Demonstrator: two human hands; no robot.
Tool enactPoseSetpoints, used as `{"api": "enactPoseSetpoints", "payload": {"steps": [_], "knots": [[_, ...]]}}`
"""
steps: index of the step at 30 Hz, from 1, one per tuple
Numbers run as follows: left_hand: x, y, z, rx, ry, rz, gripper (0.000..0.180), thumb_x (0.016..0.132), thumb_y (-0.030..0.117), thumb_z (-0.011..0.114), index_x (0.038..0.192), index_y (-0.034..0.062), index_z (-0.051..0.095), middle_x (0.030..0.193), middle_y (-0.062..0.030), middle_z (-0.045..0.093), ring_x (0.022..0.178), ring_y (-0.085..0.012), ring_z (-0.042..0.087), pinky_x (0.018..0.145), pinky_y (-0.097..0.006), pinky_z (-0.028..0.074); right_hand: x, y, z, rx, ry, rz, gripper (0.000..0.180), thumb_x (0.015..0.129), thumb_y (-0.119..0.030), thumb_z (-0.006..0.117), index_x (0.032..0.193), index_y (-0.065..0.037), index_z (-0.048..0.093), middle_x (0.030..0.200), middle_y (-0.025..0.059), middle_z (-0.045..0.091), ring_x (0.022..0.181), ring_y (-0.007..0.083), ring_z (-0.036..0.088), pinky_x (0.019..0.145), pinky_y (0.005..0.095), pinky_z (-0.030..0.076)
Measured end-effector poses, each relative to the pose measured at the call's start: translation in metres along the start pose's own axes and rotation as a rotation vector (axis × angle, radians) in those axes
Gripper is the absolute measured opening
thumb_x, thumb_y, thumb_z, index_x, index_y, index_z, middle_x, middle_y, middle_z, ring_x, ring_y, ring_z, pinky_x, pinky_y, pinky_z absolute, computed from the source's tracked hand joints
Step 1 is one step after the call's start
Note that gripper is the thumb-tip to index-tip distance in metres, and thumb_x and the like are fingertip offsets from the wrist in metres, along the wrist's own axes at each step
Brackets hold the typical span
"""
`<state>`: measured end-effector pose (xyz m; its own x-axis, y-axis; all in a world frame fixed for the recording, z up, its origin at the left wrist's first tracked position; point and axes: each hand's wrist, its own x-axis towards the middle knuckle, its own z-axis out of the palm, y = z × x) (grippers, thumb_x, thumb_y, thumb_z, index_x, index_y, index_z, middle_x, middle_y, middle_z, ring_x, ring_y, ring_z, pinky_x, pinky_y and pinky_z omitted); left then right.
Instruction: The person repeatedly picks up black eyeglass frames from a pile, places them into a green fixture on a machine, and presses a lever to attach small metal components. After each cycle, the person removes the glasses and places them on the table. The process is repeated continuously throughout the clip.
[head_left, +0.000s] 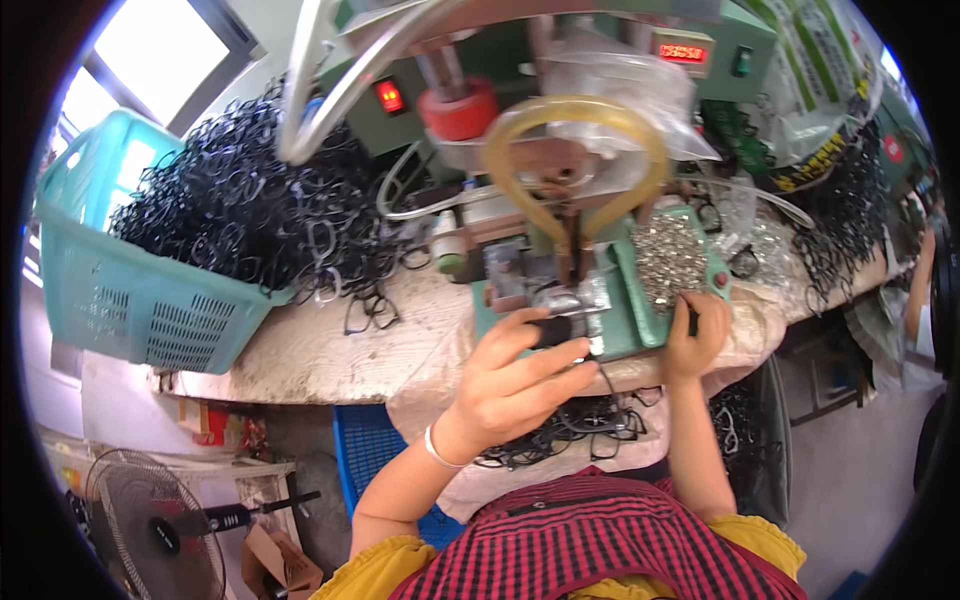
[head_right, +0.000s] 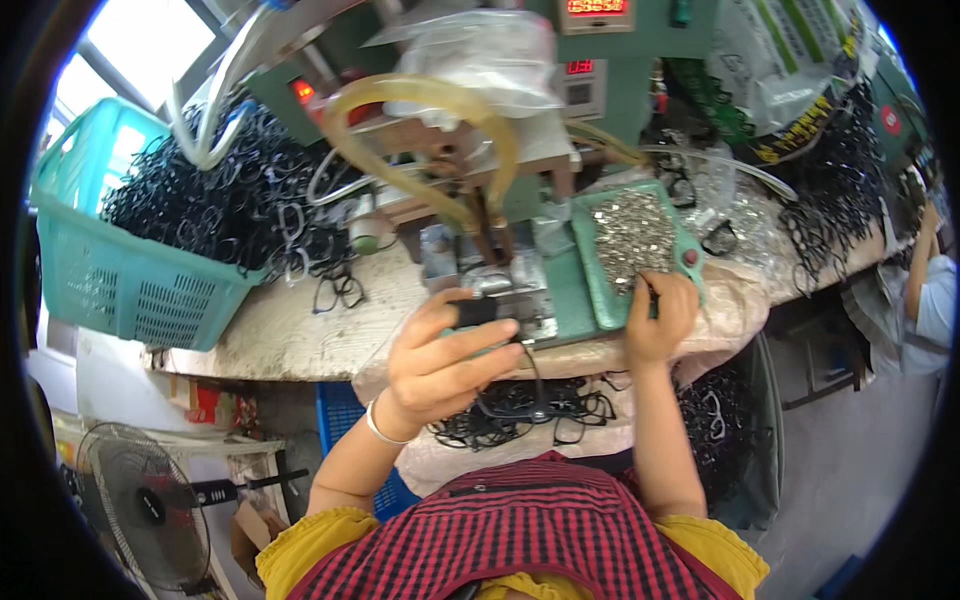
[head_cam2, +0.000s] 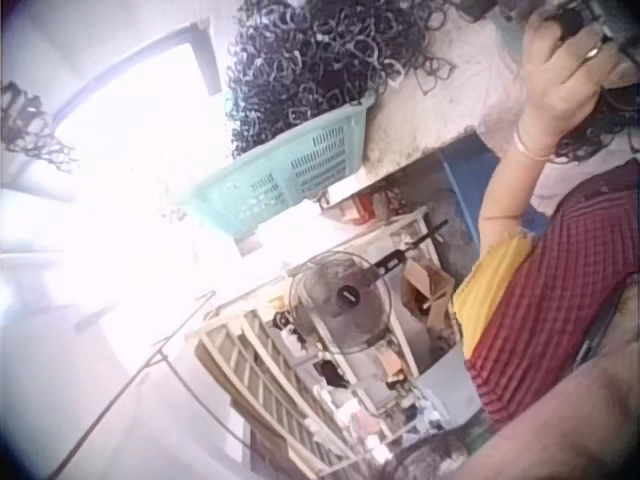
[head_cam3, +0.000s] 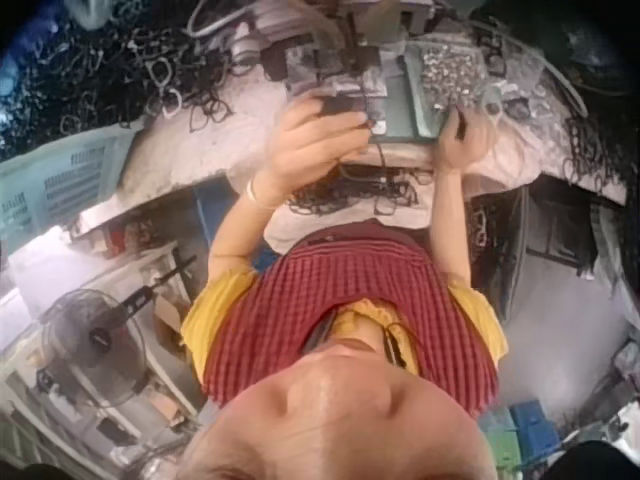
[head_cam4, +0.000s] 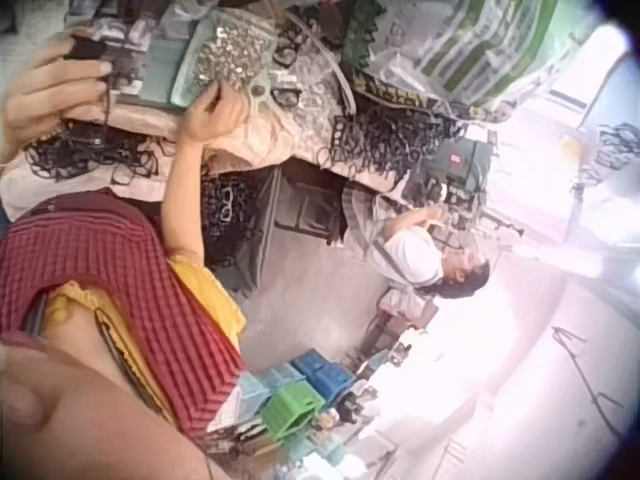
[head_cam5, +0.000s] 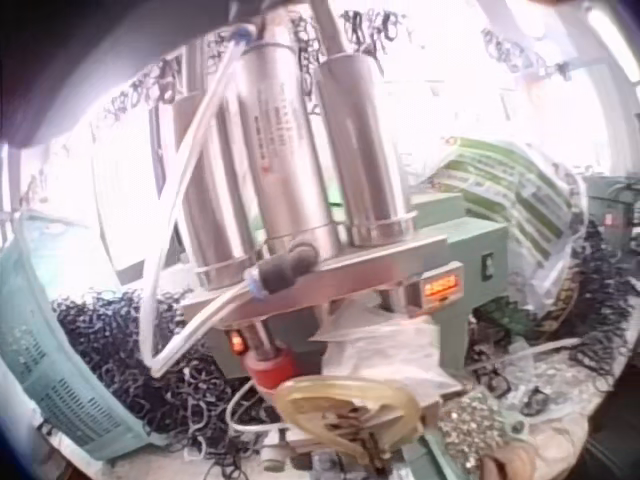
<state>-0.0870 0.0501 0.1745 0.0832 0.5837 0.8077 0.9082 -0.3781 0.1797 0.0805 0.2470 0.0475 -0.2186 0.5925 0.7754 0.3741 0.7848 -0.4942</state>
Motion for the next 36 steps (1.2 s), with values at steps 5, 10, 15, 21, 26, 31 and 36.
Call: {"api": "enactPoseSetpoints", "payload": {"steps": [5, 10, 15, 21, 26, 31, 36], "knots": [[0.0, 0.002, -0.002, -0.06, -0.017, -0.048, 0.022, 0.074, 0.007, 0.08, 0.096, 0.0075, 0.076, 0.101, -0.0073, 0.074, 0.084, -0.0265, 0.064, 0.087, -0.045, 0.057, 0.011, -0.004, 0.005, 0.041, 0.105, 0.039, 0.011, 0.077, 0.0, 0.071, 0.087, -0.003, 0.067, 0.088, 0.0106, 0.068, 0.086, 0.0339, 0.062, 0.085, 0.0408, 0.047], [0.005, 0.003, -0.006, -0.062, -0.074, -0.048, 0.022, 0.074, 0.008, 0.082, 0.095, 0.0079, 0.076, 0.101, -0.0053, 0.074, 0.086, -0.0249, 0.063, 0.086, -0.043, 0.057, 0.046, -0.009, -0.002, -0.016, -0.043, -0.017, 0.007, 0.08, -0.007, 0.07, 0.086, -0.005, 0.068, 0.102, 0.0113, 0.067, 0.1, 0.0314, 0.06, 0.088, 0.0418, 0.047], [0.005, 0.001, -0.005, -0.1, -0.067, -0.055, 0.02, 0.074, 0.007, 0.081, 0.094, 0.0097, 0.077, 0.101, -0.0045, 0.074, 0.081, -0.0232, 0.06, 0.084, -0.041, 0.056, 0.051, -0.004, -0.005, -0.032, -0.312, 0.087, 0.012, 0.08, -0.012, 0.072, 0.09, -0.005, 0.069, 0.113, 0.0164, 0.065, 0.114, 0.037, 0.057, 0.094, 0.045, 0.046], [-0.018, 0.013, -0.005, -0.013, -0.013, -0.158, 0.025, 0.076, 0.011, 0.081, 0.1, 0.0112, 0.075, 0.108, -0.0072, 0.074, 0.087, -0.0244, 0.064, 0.092, -0.043, 0.054, 0.047, -0.004, 0.012, -0.206, -0.395, -0.159, 0.016, 0.078, -0.014, 0.074, 0.088, -0.003, 0.068, 0.123, 0.0197, 0.062, 0.122, 0.0398, 0.054, 0.1, 0.0473, 0.044], [-0.07, 0.015, -0.037, 0.384, 0.328, -0.363, 0.034, 0.081, 0.014, 0.076, 0.113, 0.0047, 0.068, 0.119, -0.0142, 0.068, 0.113, -0.0318, 0.064, 0.105, -0.048, 0.045, 0.044, 0.002, -0.002, -0.094, -0.283, -0.049, 0.008, 0.082, -0.005, 0.068, 0.087, -0.001, 0.064, 0.106, 0.0169, 0.064, 0.103, 0.0375, 0.058, 0.091, 0.0451, 0.046], [-0.06, -0.073, -0.149, 0.801, 0.345, -0.72, 0.021, 0.085, 0.008, 0.073, 0.105, 0.0027, 0.068, 0.112, -0.009, 0.069, 0.105, -0.0262, 0.061, 0.094, -0.037, 0.045, 0.051, -0.007, 0.005, -0.029, -0.241, -0.053, 0.006, 0.084, -0.004, 0.066, 0.09, -0.001, 0.063, 0.09, 0.0137, 0.064, 0.087, 0.0331, 0.06, 0.079, 0.0411, 0.048], [-0.086, -0.158, -0.146, 1.202, -0.119, -0.793, 0.027, 0.073, 0.026, 0.082, 0.095, 0.014, 0.071, 0.1, -0.0059, 0.066, 0.097, -0.0303, 0.061, 0.077, -0.043, 0.049, 0.054, -0.003, 0.017, 0.063, -0.208, 0.039, 0.008, 0.082, -0.005, 0.067, 0.089, -0.002, 0.063, 0.085, 0.0121, 0.064, 0.08, 0.0309, 0.06, 0.076, 0.0382, 0.048]]}}
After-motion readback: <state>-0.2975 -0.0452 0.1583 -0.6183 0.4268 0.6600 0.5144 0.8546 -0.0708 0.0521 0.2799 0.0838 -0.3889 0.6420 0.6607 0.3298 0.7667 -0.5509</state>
